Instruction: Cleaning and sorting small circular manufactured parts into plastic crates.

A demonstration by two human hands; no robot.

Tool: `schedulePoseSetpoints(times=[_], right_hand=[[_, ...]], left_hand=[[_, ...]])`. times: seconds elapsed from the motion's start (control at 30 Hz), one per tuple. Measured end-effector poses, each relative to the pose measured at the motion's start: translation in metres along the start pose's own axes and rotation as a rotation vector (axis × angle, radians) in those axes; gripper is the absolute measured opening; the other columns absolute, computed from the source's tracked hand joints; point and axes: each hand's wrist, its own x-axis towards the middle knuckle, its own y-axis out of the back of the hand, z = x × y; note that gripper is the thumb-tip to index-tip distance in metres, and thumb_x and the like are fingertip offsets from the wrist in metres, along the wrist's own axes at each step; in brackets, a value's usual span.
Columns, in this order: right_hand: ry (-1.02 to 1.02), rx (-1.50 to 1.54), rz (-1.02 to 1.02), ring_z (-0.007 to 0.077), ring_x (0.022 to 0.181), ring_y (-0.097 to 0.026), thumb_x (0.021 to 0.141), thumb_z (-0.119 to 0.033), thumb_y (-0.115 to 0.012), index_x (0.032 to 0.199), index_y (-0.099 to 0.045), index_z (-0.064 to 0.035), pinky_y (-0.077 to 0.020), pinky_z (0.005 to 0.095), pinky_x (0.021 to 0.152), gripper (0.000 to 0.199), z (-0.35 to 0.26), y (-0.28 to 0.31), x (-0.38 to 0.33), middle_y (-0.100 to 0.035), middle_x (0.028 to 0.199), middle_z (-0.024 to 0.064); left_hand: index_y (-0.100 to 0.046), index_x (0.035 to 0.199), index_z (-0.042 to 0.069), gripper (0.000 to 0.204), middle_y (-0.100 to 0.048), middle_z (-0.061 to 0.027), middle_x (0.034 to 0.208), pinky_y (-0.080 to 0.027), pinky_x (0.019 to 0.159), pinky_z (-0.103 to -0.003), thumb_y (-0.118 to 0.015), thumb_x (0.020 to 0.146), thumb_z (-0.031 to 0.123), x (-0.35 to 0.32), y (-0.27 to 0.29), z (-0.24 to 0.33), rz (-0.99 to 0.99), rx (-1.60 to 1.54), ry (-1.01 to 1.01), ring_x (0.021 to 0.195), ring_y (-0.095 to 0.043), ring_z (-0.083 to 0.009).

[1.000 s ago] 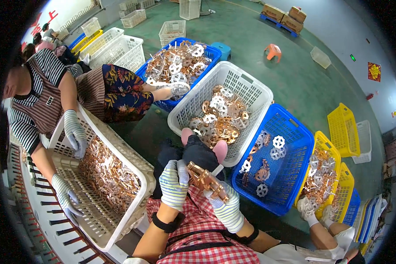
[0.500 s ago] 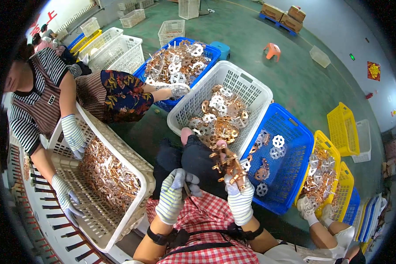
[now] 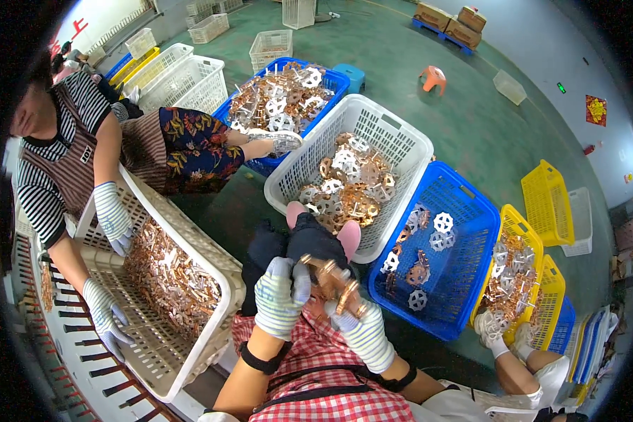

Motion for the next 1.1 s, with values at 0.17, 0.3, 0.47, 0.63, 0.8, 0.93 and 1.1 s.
schedulePoseSetpoints(times=[0.17, 0.3, 0.47, 0.63, 0.8, 0.93, 1.1], right_hand=[[-0.252, 0.338, 0.137, 0.0066, 0.070, -0.056, 0.084, -0.022, -0.066, 0.108, -0.061, -0.0038, -0.0458, 0.0224, 0.062, 0.030, -0.014, 0.009, 0.016, -0.063, 0.085, -0.0003], [-0.059, 0.095, 0.004, 0.0099, 0.070, -0.055, 0.087, -0.023, -0.064, 0.106, -0.061, -0.0028, -0.0456, 0.0246, 0.065, 0.028, -0.003, 0.007, 0.006, -0.061, 0.079, 0.0002], [0.218, -0.284, -0.100, 0.0310, 0.069, -0.059, 0.083, -0.022, -0.062, 0.110, -0.061, -0.0026, -0.0462, 0.0373, 0.062, 0.033, -0.009, -0.001, 0.009, -0.063, 0.081, 0.0133], [0.071, -0.120, -0.169, 0.0195, 0.074, -0.058, 0.088, -0.028, -0.060, 0.111, -0.060, -0.0005, -0.0465, 0.0309, 0.067, 0.036, -0.018, -0.003, 0.003, -0.064, 0.084, 0.0081], [-0.112, 0.126, -0.184, 0.0079, 0.080, -0.056, 0.090, -0.032, -0.060, 0.111, -0.058, 0.0021, -0.0463, 0.0242, 0.070, 0.041, -0.009, -0.005, -0.001, -0.064, 0.087, 0.0034], [-0.150, 0.065, -0.206, 0.0128, 0.075, -0.059, 0.087, -0.028, -0.064, 0.105, -0.060, 0.0003, -0.0469, 0.0287, 0.067, 0.034, -0.011, -0.005, 0.002, -0.065, 0.087, 0.0045], [0.077, -0.227, -0.183, 0.0325, 0.070, -0.061, 0.090, -0.035, -0.055, 0.099, -0.061, -0.0017, -0.0476, 0.0370, 0.063, 0.035, 0.004, -0.004, 0.004, -0.063, 0.077, 0.0142]], left_hand=[[-0.056, 0.098, 0.003, 0.015, -0.063, -0.0118, 0.068, -0.050, 0.058, -0.031, -0.049, 0.091, 0.014, -0.022, 0.003, 0.024, -0.057, -0.500, 0.223, 0.061, -0.064, -0.0240], [-0.056, 0.098, 0.003, 0.019, -0.060, -0.0092, 0.065, -0.048, 0.056, -0.027, -0.054, 0.091, 0.020, -0.006, 0.011, 0.036, -0.087, -0.730, 0.613, 0.058, -0.062, -0.0203], [-0.058, 0.093, 0.004, 0.020, -0.061, -0.0123, 0.066, -0.046, 0.052, -0.032, -0.060, 0.088, 0.023, -0.001, 0.010, 0.032, -0.089, -0.472, 0.351, 0.056, -0.062, -0.0246], [-0.058, 0.078, 0.006, 0.016, -0.058, -0.0133, 0.061, -0.045, 0.049, -0.037, -0.064, 0.081, 0.020, -0.001, 0.007, 0.020, -0.037, -0.180, 0.123, 0.053, -0.058, -0.0319], [-0.057, 0.080, 0.006, 0.013, -0.058, -0.0121, 0.060, -0.046, 0.048, -0.037, -0.065, 0.080, 0.017, 0.002, 0.006, 0.015, 0.024, -0.080, -0.040, 0.051, -0.058, -0.0311], [-0.058, 0.087, 0.005, 0.016, -0.060, -0.0127, 0.063, -0.047, 0.049, -0.038, -0.064, 0.082, 0.019, -0.003, -0.001, 0.017, 0.027, -0.091, 0.169, 0.053, -0.060, -0.0314], [-0.058, 0.092, 0.004, 0.018, -0.062, -0.0139, 0.065, -0.048, 0.050, -0.038, -0.064, 0.082, 0.017, -0.002, -0.005, 0.014, 0.022, -0.100, 0.153, 0.056, -0.062, -0.0310]])
